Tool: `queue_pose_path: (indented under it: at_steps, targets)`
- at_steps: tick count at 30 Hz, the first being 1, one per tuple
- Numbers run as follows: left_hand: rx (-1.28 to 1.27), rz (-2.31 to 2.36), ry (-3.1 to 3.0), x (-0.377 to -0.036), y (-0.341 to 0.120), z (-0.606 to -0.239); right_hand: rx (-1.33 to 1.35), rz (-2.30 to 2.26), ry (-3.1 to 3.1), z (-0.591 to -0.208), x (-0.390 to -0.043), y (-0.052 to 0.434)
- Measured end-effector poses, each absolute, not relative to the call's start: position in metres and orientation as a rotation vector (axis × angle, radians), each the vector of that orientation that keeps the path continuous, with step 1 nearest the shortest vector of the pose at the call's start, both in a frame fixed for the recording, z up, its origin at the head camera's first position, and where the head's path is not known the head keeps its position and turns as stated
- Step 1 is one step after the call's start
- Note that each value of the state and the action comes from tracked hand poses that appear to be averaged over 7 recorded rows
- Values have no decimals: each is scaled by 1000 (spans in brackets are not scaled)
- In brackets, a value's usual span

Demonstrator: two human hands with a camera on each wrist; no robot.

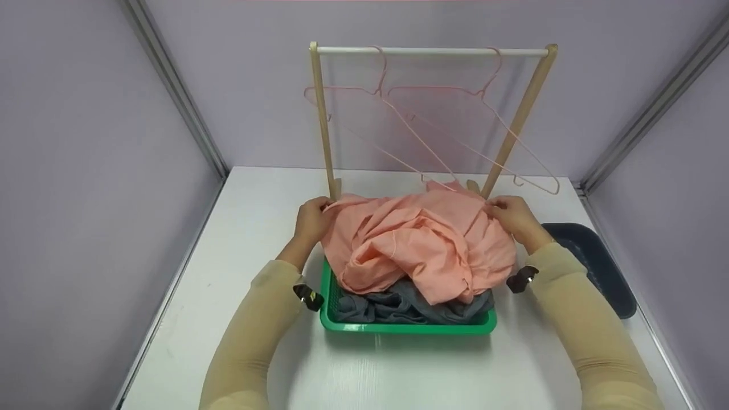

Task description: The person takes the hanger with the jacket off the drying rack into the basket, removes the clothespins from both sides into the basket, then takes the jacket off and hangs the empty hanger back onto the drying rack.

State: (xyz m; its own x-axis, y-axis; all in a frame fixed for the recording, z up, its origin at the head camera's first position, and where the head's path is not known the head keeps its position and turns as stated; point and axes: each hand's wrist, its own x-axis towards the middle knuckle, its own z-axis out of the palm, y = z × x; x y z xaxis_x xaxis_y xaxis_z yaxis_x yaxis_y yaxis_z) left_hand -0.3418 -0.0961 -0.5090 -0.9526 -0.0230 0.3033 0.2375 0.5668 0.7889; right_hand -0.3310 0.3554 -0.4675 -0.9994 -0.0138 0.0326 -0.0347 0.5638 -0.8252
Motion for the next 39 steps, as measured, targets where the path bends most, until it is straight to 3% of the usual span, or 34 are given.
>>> queue_pose_path:
  at_steps: [11, 23, 29, 39]
  targets:
    - [-219, -1627, -2150, -323, -73, -461, -91, 1902, -2257, -420, -313, 326]
    - [-282, -1736, -1779, -304, -67, -428, 24, 2093, -1579, -400, -293, 303]
    - [-480, -1585, -1692, -288, -64, -432, 230, 1926, -1472, -402, -276, 288]
    - [-921, -1310, -1873, -257, -64, -472, 360, 1782, -1819, -427, -238, 269]
